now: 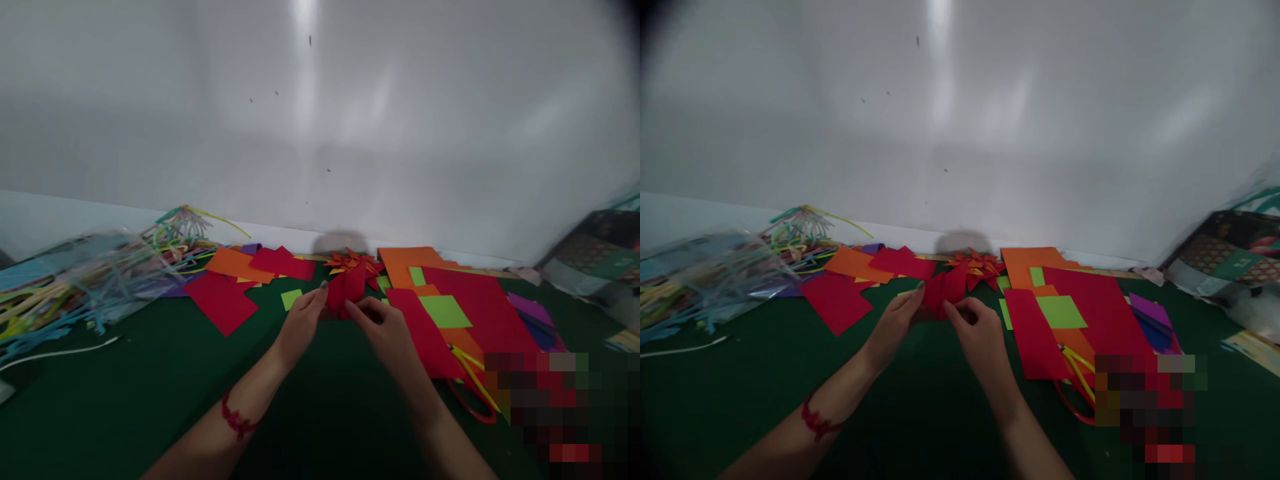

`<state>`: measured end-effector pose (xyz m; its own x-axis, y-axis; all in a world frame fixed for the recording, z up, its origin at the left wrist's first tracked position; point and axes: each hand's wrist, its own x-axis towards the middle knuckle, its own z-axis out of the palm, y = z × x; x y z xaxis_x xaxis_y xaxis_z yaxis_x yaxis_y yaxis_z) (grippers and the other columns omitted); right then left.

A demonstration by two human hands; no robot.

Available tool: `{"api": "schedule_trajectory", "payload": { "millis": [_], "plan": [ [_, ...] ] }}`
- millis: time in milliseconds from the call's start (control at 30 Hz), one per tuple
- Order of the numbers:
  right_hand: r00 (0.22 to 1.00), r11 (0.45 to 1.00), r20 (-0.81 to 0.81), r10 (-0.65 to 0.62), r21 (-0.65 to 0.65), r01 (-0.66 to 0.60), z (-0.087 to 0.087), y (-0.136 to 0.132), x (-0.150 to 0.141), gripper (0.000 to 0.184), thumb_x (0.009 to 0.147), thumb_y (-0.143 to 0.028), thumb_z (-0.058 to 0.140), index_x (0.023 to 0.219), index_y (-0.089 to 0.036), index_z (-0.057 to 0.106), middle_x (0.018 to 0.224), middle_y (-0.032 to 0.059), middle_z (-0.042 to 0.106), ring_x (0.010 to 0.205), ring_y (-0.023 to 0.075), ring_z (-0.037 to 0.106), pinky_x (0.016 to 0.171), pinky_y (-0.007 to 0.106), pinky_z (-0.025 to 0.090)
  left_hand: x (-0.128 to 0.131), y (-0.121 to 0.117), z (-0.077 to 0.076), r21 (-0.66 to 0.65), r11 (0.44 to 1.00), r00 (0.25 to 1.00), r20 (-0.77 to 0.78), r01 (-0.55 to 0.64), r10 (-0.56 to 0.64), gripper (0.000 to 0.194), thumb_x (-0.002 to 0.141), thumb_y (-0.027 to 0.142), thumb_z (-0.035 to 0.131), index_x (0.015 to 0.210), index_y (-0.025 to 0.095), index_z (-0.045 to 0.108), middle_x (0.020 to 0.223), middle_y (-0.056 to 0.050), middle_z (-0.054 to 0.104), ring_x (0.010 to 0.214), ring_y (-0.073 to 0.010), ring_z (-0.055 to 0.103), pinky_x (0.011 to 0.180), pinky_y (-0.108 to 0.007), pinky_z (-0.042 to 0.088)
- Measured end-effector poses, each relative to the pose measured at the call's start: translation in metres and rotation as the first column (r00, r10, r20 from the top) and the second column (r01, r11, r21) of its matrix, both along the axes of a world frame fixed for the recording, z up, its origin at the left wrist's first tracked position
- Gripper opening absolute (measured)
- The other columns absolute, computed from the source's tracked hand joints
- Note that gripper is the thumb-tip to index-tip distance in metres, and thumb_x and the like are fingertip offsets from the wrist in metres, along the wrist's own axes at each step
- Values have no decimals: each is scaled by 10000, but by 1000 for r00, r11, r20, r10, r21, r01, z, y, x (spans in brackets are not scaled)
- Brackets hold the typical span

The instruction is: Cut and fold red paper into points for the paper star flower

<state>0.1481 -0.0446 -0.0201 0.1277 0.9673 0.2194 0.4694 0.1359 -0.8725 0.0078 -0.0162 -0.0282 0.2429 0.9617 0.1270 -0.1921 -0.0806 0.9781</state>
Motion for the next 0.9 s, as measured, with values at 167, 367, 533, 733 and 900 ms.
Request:
{"api": "schedule_trajectory", "payload": {
  "millis": [167, 367, 533, 733, 900],
  "plan": [
    [999, 1000, 29, -14, 20, 14, 0, -1, 0, 315, 739, -444, 533, 600, -169, 599, 536, -1, 544, 503, 119, 446, 461, 234, 318, -2, -1, 3, 77, 996, 995, -93, 33, -26, 404, 810, 499, 416, 636, 146, 509, 608, 8, 480, 596, -126, 450, 582, -249, 376],
    [992, 999, 118, -36, 44, 31, 1, -3, -1, 263, 753, -393, 526, 608, -182, 586, 549, -6, 551, 518, 123, 455, 479, 236, 322, -4, 0, 5, 193, 981, 944, -320, -11, 73, 409, 841, 472, 367, 557, 178, 347, 561, 43, 325, 529, -100, 310, 506, -235, 258],
    [988, 999, 154, -24, 36, 18, -3, 0, 0, 256, 773, -387, 503, 615, -191, 552, 563, -16, 549, 516, 117, 446, 478, 229, 314, -5, 1, 4, 163, 986, 945, -326, 41, 15, 408, 847, 479, 342, 599, 169, 432, 600, 16, 430, 575, -123, 395, 555, -241, 328],
    [994, 999, 105, 9, -36, -5, -4, 1, 1, 274, 737, -417, 543, 594, -184, 547, 538, -22, 531, 509, 117, 448, 467, 223, 316, -6, 2, 2, 124, 985, 957, -276, 122, -84, 411, 857, 470, 333, 687, 152, 531, 689, -14, 536, 679, -154, 498, 644, -258, 384],
    [995, 998, 96, 32, -61, -26, -4, 0, 1, 265, 716, -425, 569, 610, -182, 585, 567, -7, 571, 524, 127, 481, 477, 229, 336, -7, 2, 4, 153, 980, 938, -340, 130, -71, 402, 862, 448, 345, 668, 154, 540, 662, 0, 549, 638, -140, 493, 611, -242, 372]
  ]
}}
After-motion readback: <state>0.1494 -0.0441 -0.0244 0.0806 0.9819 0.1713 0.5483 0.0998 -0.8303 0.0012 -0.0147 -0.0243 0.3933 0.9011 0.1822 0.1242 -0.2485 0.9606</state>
